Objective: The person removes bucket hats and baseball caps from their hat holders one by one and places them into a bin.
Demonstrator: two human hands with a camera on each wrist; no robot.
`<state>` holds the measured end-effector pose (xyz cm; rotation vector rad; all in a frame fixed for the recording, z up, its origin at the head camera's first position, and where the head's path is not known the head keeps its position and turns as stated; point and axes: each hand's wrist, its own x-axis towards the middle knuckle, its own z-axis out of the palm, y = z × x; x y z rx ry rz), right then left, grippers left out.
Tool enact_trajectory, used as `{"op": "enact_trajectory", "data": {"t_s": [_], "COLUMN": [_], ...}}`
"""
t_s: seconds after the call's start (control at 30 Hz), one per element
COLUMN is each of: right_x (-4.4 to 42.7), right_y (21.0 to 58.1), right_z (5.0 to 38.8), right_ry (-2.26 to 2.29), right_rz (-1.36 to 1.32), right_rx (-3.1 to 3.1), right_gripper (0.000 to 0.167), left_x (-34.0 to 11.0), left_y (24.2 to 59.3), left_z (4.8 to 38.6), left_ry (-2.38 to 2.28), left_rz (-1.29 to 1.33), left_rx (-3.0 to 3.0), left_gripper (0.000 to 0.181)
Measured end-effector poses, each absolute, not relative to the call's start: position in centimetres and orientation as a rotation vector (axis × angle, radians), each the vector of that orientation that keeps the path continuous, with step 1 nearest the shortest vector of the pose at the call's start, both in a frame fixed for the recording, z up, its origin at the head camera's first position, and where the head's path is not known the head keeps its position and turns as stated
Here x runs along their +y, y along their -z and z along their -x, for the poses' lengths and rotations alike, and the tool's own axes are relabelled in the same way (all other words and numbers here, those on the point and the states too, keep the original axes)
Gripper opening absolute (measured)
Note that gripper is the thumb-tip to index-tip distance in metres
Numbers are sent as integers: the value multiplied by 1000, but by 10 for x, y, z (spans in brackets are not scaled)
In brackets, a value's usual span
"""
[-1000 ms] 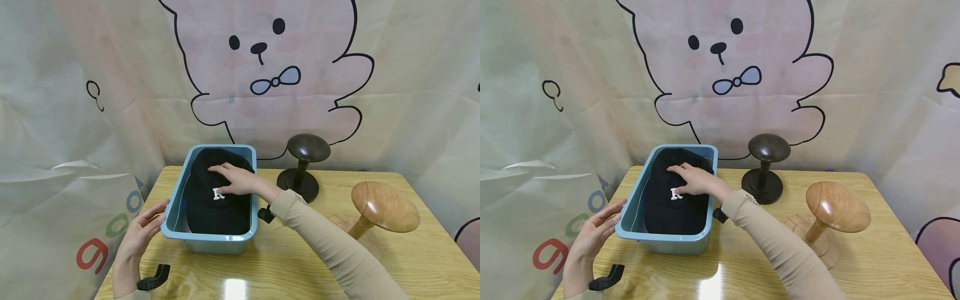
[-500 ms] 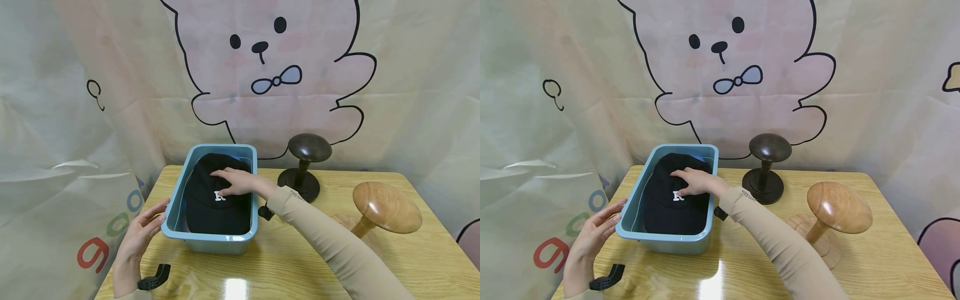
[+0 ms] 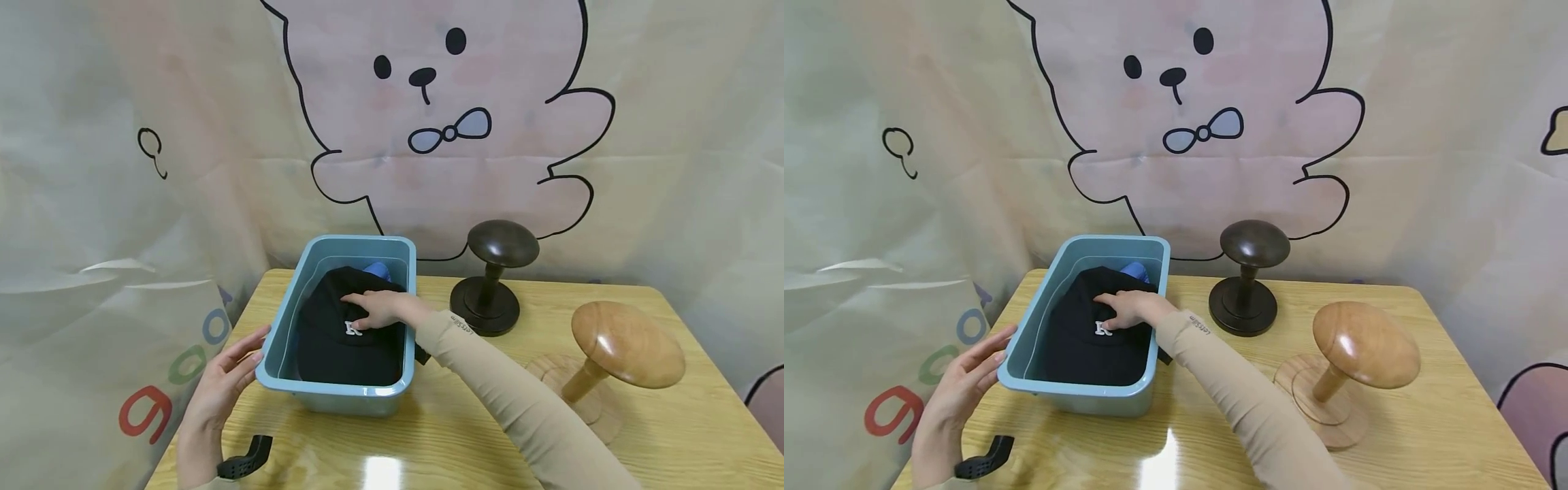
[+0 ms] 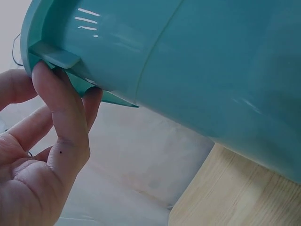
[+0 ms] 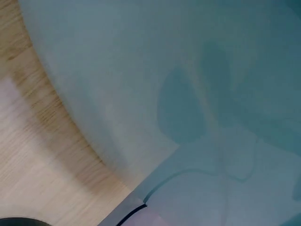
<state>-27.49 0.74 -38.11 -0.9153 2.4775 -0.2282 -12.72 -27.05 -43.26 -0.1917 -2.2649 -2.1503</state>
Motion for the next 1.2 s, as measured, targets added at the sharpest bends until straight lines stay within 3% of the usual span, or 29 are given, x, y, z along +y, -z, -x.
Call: {"op": "enact_trajectory", "data": {"t_s": [0.33, 0.53, 1.2], "right_x": [-4, -3, 37], "right_y": [387, 389, 357], "right_z": [270, 266, 239], "right_ry": [202, 100, 220], "right_rz": [860, 990, 1178], "right_rx": [2462, 2673, 2921], "right_gripper": [62, 59, 52], "left_x": [-277, -279, -282], "left_y": [428, 424, 399], "left_z": [125, 125, 131], "left_ry": [2163, 2097, 1634], "left_rz": [192, 158, 119], "left_rx": [-2276, -2351, -2643], "left_gripper": [46, 48, 48]}}
